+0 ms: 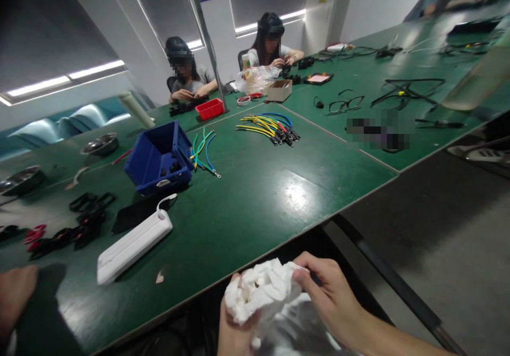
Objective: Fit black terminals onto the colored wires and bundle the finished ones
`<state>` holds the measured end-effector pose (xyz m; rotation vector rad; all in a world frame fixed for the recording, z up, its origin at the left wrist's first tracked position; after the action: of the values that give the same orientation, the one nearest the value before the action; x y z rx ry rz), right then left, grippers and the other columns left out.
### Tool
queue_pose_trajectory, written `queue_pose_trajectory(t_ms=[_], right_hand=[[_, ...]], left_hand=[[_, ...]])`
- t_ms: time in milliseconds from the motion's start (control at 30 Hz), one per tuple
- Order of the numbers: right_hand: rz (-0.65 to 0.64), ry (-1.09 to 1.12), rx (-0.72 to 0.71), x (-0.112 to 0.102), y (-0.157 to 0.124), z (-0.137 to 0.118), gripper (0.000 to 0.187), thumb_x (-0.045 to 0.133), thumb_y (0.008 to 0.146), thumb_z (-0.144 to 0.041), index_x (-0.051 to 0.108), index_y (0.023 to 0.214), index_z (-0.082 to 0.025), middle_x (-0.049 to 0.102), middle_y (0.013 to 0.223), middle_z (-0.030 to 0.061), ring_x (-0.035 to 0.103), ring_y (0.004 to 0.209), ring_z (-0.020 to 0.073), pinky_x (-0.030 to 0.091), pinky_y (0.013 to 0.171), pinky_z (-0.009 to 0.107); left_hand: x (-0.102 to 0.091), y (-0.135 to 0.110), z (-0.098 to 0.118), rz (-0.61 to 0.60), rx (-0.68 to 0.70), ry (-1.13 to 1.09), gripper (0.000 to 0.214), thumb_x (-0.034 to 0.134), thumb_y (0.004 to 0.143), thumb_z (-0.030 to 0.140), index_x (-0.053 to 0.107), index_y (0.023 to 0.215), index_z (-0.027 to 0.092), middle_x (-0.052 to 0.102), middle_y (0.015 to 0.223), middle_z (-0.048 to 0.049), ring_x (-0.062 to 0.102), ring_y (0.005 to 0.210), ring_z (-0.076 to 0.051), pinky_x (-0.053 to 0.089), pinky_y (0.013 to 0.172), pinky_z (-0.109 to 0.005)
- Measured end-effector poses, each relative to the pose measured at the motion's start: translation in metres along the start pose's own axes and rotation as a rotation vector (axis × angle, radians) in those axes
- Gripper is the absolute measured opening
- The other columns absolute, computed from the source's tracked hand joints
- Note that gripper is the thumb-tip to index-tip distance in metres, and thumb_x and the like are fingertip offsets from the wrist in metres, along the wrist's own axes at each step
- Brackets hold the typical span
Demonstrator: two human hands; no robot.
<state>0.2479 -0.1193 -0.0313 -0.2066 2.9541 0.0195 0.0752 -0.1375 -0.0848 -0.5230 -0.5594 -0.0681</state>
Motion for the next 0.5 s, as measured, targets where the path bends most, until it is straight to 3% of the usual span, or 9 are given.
queue_pose_trajectory(t_ms=[133, 233, 300, 367, 433, 500], right_hand=[[0.047, 0.206, 0.109, 0.009, 0.007, 0.013, 0.042, 0.047, 0.093, -0.049, 0.043, 0.065, -0.018, 0.037, 0.062, -0.0017, 0.032, 0.057, 0.0112, 0.029, 0.051, 0.023], [-0.055, 0.494, 0.017, 0.019, 0.017, -0.007, 0.046, 0.048, 0.088, -0.059, 0.046, 0.067, -0.018, 0.043, 0.070, 0.0009, 0.041, 0.065, 0.0137, 0.038, 0.060, 0.026], [-0.140, 0.700, 0.041, 0.024, 0.020, -0.020, 0.053, 0.043, 0.083, -0.073, 0.053, 0.081, -0.020, 0.055, 0.092, 0.0066, 0.052, 0.082, 0.0195, 0.045, 0.073, 0.032], [-0.250, 0.733, 0.117, 0.031, 0.019, -0.027, 0.052, 0.050, 0.082, -0.069, 0.056, 0.107, -0.024, 0.055, 0.119, 0.0108, 0.053, 0.107, 0.0255, 0.044, 0.089, 0.039], [-0.344, 0.691, 0.177, 0.038, 0.015, -0.030, 0.053, 0.067, 0.078, -0.055, 0.053, 0.120, -0.025, 0.055, 0.123, 0.0111, 0.054, 0.111, 0.0257, 0.044, 0.090, 0.038], [-0.356, 0.634, 0.209, 0.039, 0.012, -0.028, 0.050, 0.075, 0.074, -0.041, 0.056, 0.116, -0.022, 0.062, 0.111, 0.0094, 0.059, 0.098, 0.0220, 0.047, 0.082, 0.034]], left_hand=[[-0.004, 0.013, 0.001, 0.063, 0.006, -0.080, 0.047, 0.080, 0.052, 0.060, 0.061, 0.066, 0.019, 0.061, 0.062, -0.0060, 0.065, 0.079, -0.029, 0.054, 0.077, -0.041], [0.001, 0.007, 0.006, 0.048, 0.038, -0.147, 0.050, 0.081, 0.049, 0.061, 0.051, 0.053, 0.020, 0.057, 0.055, -0.0045, 0.062, 0.069, -0.025, 0.054, 0.071, -0.039], [0.009, -0.004, 0.012, 0.040, 0.074, -0.175, 0.050, 0.080, 0.051, 0.059, 0.048, 0.051, 0.020, 0.063, 0.065, -0.0067, 0.063, 0.074, -0.027, 0.054, 0.073, -0.040], [0.022, -0.018, 0.022, -0.004, 0.122, -0.187, 0.043, 0.084, 0.052, 0.046, 0.051, 0.056, 0.019, 0.069, 0.086, -0.0080, 0.064, 0.088, -0.030, 0.053, 0.080, -0.042], [0.030, -0.033, 0.034, 0.022, 0.197, -0.173, 0.031, 0.082, 0.058, 0.035, 0.059, 0.073, 0.021, 0.068, 0.103, -0.0069, 0.062, 0.102, -0.031, 0.050, 0.088, -0.041], [0.038, -0.044, 0.043, 0.027, 0.245, -0.112, 0.038, 0.082, 0.057, 0.031, 0.064, 0.089, 0.020, 0.067, 0.108, -0.0098, 0.059, 0.109, -0.034, 0.048, 0.091, -0.041]])
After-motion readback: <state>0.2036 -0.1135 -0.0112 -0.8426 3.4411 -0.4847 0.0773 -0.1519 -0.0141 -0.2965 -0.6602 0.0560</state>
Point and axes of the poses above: each hand's wrist, its own y-axis towards the middle knuckle, its own x-axis out of the palm, z = x × y, the point moved 7 cm from there along y, towards the middle knuckle
